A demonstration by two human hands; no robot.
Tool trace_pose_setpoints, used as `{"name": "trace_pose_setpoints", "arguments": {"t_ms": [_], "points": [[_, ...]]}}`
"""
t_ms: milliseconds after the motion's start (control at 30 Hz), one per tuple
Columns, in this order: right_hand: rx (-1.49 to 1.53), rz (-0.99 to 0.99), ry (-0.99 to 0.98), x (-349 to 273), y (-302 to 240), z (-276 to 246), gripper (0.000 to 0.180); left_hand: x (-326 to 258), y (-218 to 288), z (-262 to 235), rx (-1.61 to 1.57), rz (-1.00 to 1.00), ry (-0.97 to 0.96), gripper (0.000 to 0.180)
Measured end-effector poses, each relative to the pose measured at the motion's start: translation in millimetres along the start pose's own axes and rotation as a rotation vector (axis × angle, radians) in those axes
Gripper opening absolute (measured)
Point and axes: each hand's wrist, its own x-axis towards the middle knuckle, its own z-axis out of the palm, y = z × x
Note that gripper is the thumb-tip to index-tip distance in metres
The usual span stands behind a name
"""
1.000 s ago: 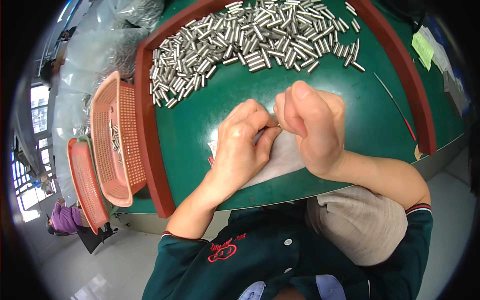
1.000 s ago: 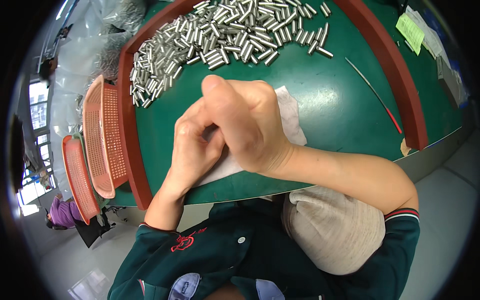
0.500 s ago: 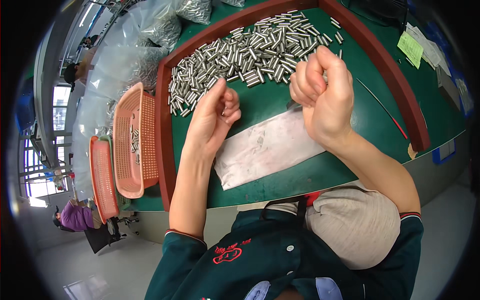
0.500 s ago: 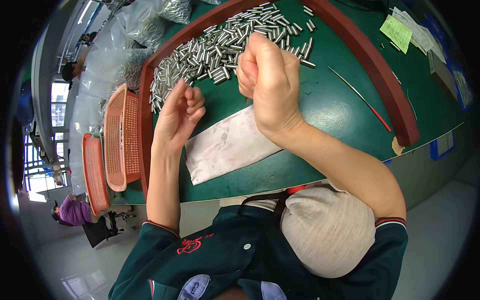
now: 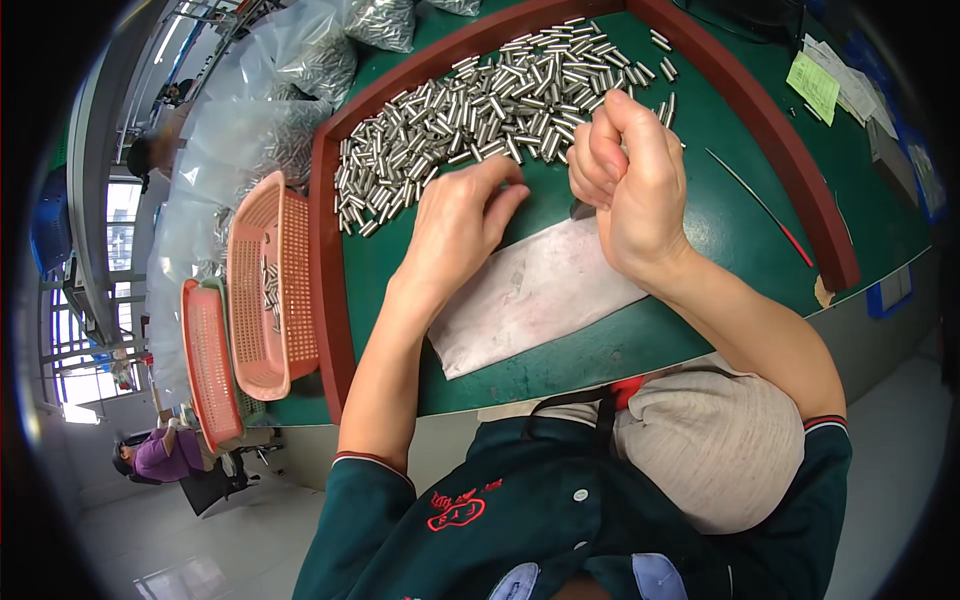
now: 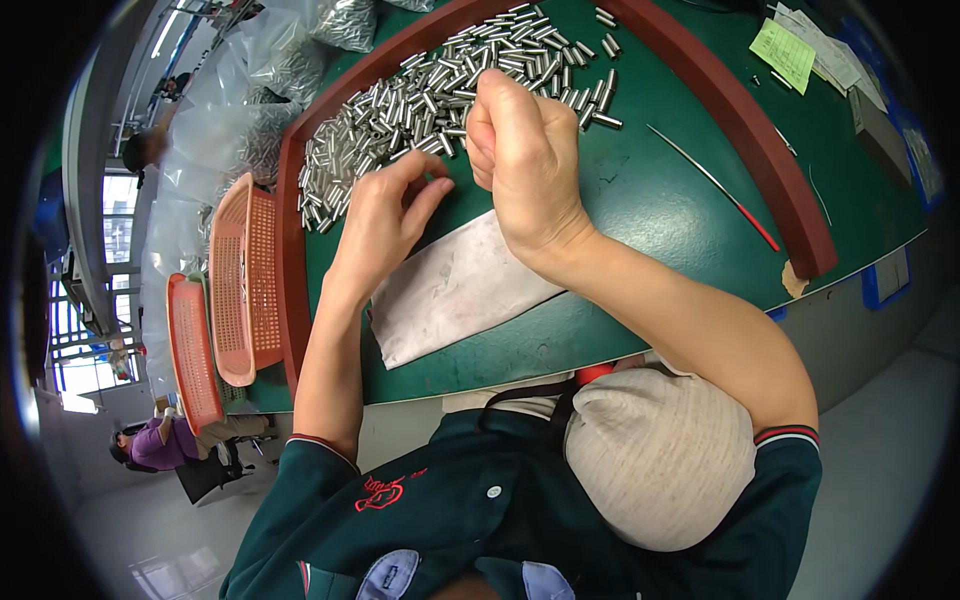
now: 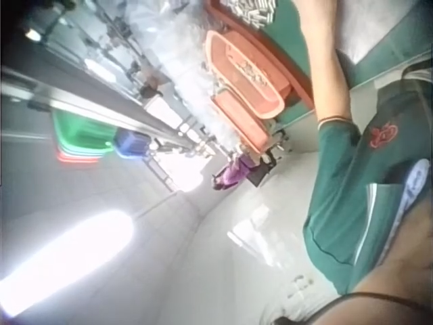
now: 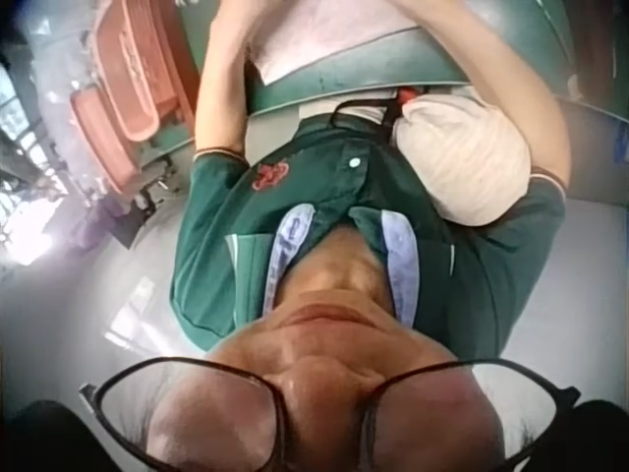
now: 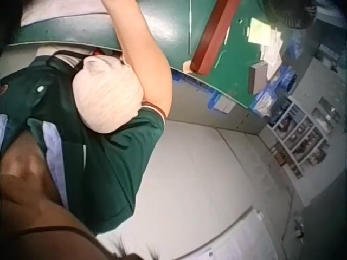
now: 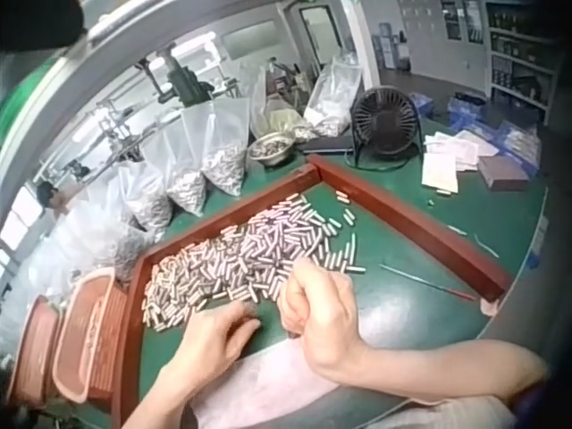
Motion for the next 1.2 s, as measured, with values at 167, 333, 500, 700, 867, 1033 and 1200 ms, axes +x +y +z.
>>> {"name": "trace_pose_setpoints", "arguments": {"t_ms": [167, 333, 500, 700, 867, 1033, 1200], "points": [[-0.019, 0.006, -0.019, -1.2, 0.1, 2.1, 0.041, -37.1, 16.3, 5.4, -0.112, 0.181, -0.089, 0.010], [0.024, 0.048, -0.102, -1.5, 5.1, -1.7, 0.039, -47.7, 15.6, 5.3, -0.214, -0.034, -0.064, 0.014], [-0.025, 0.100, -0.125, -3.3, 6.7, 0.2, 0.041, -45.0, 15.6, 14.6, -0.128, -0.143, 0.037, 0.015], [-0.023, 0.187, -0.127, -6.9, 11.0, 1.9, 0.041, -47.2, 14.2, 16.7, -0.196, -0.109, 0.067, 0.009], [0.008, 0.172, -0.112, -6.7, 11.0, 2.2, 0.041, -45.9, 15.6, 16.3, -0.224, -0.128, 0.056, 0.008], [0.000, 0.175, -0.137, -6.9, 12.3, 0.8, 0.041, -46.8, 13.1, 19.6, -0.240, -0.122, 0.059, 0.008], [0.005, 0.178, -0.136, -7.9, 10.9, 3.3, 0.041, -46.1, 14.7, 17.4, -0.230, -0.119, 0.056, 0.008]]}}
